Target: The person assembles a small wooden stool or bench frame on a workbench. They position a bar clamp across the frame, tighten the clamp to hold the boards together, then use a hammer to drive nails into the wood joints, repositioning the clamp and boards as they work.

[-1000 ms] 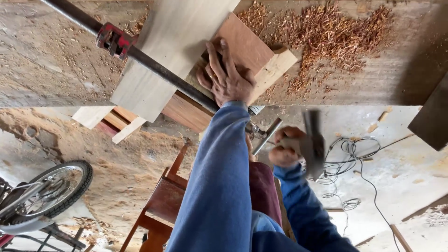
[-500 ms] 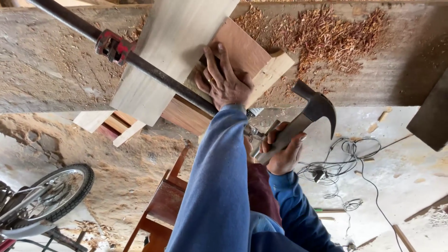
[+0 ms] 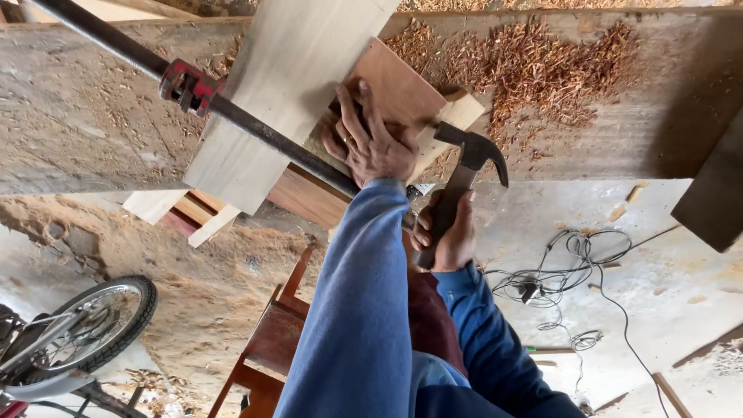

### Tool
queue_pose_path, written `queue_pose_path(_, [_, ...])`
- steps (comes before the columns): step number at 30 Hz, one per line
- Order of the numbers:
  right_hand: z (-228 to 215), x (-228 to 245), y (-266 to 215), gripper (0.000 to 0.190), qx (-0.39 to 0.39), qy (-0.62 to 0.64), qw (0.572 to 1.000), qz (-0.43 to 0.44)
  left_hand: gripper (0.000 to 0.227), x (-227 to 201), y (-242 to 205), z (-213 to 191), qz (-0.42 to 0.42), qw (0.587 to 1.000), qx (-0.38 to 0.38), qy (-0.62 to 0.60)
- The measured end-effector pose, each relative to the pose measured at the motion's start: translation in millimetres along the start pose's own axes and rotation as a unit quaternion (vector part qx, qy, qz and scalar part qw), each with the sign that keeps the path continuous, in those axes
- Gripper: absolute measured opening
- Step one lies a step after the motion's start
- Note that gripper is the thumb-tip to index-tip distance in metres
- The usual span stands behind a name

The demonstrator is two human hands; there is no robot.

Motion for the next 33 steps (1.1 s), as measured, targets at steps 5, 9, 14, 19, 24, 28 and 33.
queue_pose_path(5, [-7.7,0.8,-6.5,0.064,0.021,0.105,0.993,-0.056,0.088,1.2,-1.3,0.5,-0.021,0.997,0.057,0.04])
queue_pose_path(9, [-9.0,-7.9,4.3,0.055,-0.02,0.014,1.0,-0.007,0.089,-0.4,-1.6,-2.1,-0.007,0.999,0.036,0.027])
queue_pose_path(14, [-5.7,7.0,-12.8,0.062,0.007,-0.041,0.995,-0.091,0.088,0.3,-0.7,0.3,-0.02,0.999,0.03,0.028])
queue_pose_path(19, [3.8,30.6,-28.2,0.062,0.003,-0.26,0.9,-0.349,0.085,2.0,-0.4,1.8,-0.031,0.997,0.06,0.031])
queue_pose_path(24, [-39.4,5.5,9.9,0.053,0.024,-0.262,0.866,-0.424,0.086,4.3,-2.5,2.8,-0.035,0.997,0.058,0.026])
queue_pose_path(28, [-40.2,15.4,24.8,0.049,-0.018,-0.511,0.683,-0.522,0.088,2.6,3.4,-2.7,-0.031,0.998,0.049,0.001])
queue_pose_path(33, [-40.4,28.7,4.4,0.047,-0.032,-0.541,0.63,-0.556,0.088,8.3,-5.7,7.5,-0.021,1.0,0.023,0.006])
Point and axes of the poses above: each hand's wrist, its own y-axis towards the middle knuckle, its own z-axis out of the palm, x = y × z, the point moved 1 cm from there along y, towards the middle knuckle, and after that the axes turned 12 degrees about -x, right-handed, at the moved point
